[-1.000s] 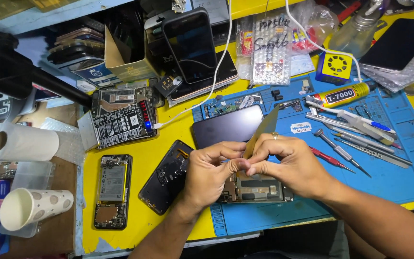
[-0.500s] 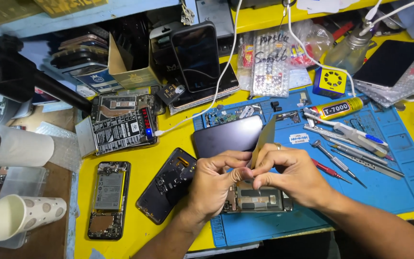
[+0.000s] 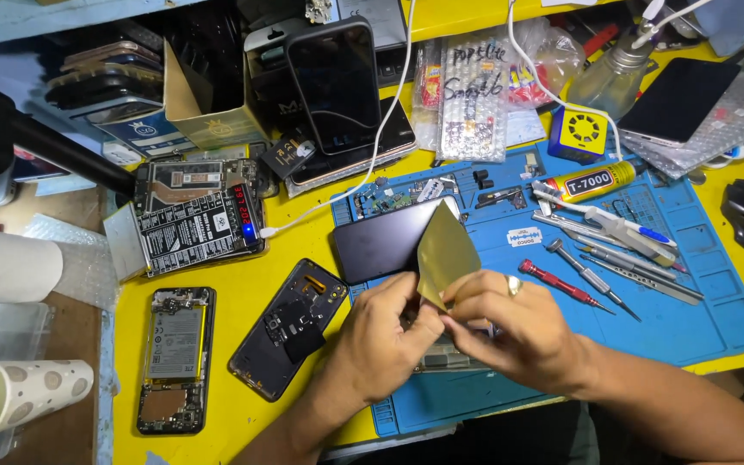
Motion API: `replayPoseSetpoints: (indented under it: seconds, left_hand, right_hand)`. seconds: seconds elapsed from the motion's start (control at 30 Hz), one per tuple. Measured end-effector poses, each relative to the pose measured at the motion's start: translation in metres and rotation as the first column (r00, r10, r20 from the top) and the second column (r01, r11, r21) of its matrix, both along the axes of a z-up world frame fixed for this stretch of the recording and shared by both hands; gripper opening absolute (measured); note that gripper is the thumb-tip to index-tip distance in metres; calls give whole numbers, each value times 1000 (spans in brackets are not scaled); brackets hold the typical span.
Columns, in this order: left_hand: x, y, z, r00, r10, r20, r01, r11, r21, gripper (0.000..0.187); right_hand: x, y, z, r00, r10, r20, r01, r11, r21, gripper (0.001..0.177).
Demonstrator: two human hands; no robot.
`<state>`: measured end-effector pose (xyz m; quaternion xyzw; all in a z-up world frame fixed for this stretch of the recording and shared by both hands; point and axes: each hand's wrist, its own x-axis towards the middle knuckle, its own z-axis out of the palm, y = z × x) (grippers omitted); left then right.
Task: The person handles a smartphone battery, connecting a white charging cable to its port and observing the indicator light. They then place the battery into a disassembled phone chassis and later handle a small white packet.
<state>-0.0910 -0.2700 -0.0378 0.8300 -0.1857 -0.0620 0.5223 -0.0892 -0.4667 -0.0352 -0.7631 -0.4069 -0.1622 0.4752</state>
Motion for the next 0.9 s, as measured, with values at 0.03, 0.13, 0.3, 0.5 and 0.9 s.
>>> replayPoseSetpoints:
  seconds: [0.03,0.13,0.3,0.5,0.9]
  left_hand:
    - [-3,-2,3,1000,-1,-1,1,1000,-1,17]
    - [-11,-10,10,964,21,265,-4,998,-65,13]
    - [-15,-20,7,822,82,564,-39,995,-88,13]
    - [-15,-20,15,775,38,631,-4,999,-54,7]
    - [-22,-29,12,605,14,796,-265,946,184,32]
  right_hand:
    - [-3,0,2,1000,-1,-1,1,1000,-1,13]
    - [-13,-5,7,996,-18,88,18,1000,0,16]
    - [-16,-4,6,991,-93,96,97,994,-41,38]
    - [-12,-7,21,979,-203,-13,203,979,7,20]
    - [-6,-26,-12,948,-264,-175,144,852,-503,50]
